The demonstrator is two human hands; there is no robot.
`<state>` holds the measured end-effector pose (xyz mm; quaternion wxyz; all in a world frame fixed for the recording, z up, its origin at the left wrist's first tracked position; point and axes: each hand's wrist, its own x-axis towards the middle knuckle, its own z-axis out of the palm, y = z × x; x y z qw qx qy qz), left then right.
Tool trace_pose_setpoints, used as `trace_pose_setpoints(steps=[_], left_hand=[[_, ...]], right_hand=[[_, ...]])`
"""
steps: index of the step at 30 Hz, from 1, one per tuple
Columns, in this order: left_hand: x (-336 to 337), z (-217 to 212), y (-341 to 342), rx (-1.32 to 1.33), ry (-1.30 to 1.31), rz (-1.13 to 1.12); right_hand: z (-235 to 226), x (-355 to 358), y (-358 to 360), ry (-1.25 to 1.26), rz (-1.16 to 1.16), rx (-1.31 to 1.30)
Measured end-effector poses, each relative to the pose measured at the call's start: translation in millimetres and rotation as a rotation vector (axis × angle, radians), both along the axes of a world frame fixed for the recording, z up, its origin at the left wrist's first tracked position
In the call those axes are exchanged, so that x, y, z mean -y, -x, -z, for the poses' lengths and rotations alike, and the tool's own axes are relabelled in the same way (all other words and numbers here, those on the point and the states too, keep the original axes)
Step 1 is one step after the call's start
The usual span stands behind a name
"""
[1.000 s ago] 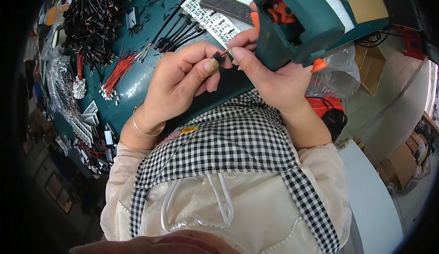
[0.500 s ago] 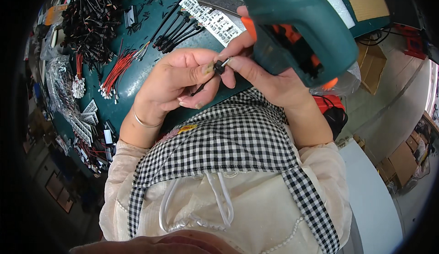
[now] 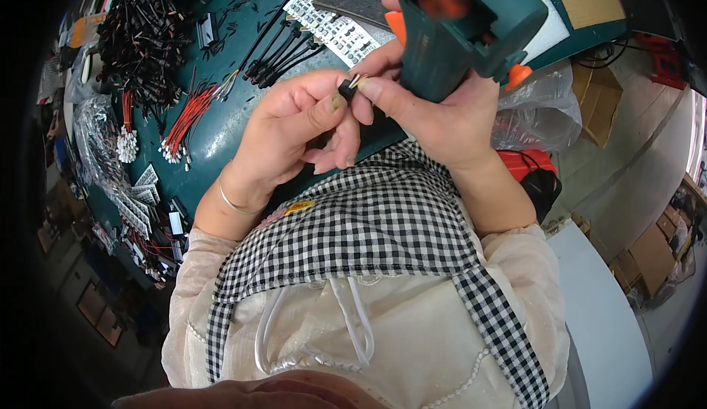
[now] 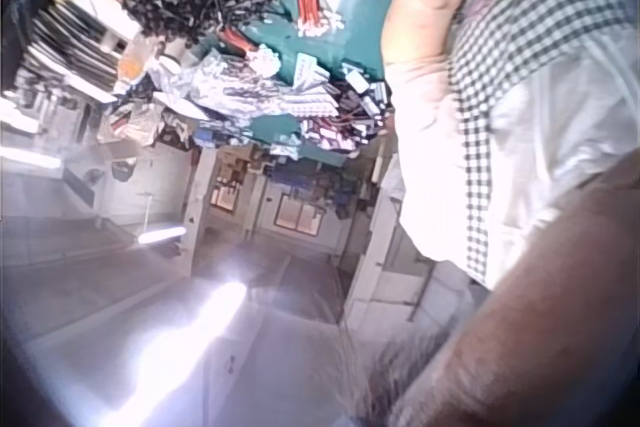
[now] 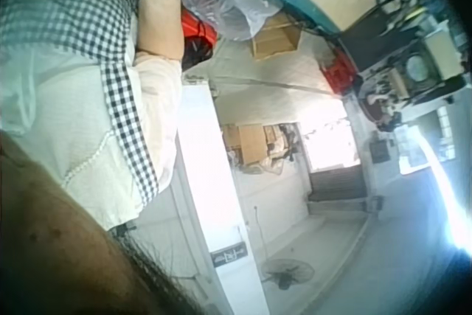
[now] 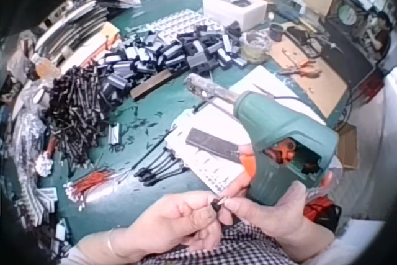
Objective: The person uses a soldering iron to attach wires to a circuit board. They repeatedly pick up wire ends, position them on the board, and apply heat to secure the connections.
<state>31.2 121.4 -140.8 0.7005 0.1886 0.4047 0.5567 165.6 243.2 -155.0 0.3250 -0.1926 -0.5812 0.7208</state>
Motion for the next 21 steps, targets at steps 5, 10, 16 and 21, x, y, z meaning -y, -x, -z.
trace_pose_setpoints(steps=[5,10,16,21], left_hand=[[0.5,6.3,4.6,0.164,-0.045,0.049],[0.8,7.8,6.3,0.22,-0.049,0.06],[0.3,8.8,-10.4,-0.164,-0.07,-0.099],[0.7,17.3,-13.0,-0.713,-0.132,-0.204]], right_hand=[[1.6,1.8,-1.7,-0.003,0.012,-0.012],[0.4,0.1,-2.3,-0.143,-0.02,0.027],[1.6,5.0,3.9,-0.006,0.001,-0.065],[7.6,6.1,3.2,-0.223,0.062,-0.007]])
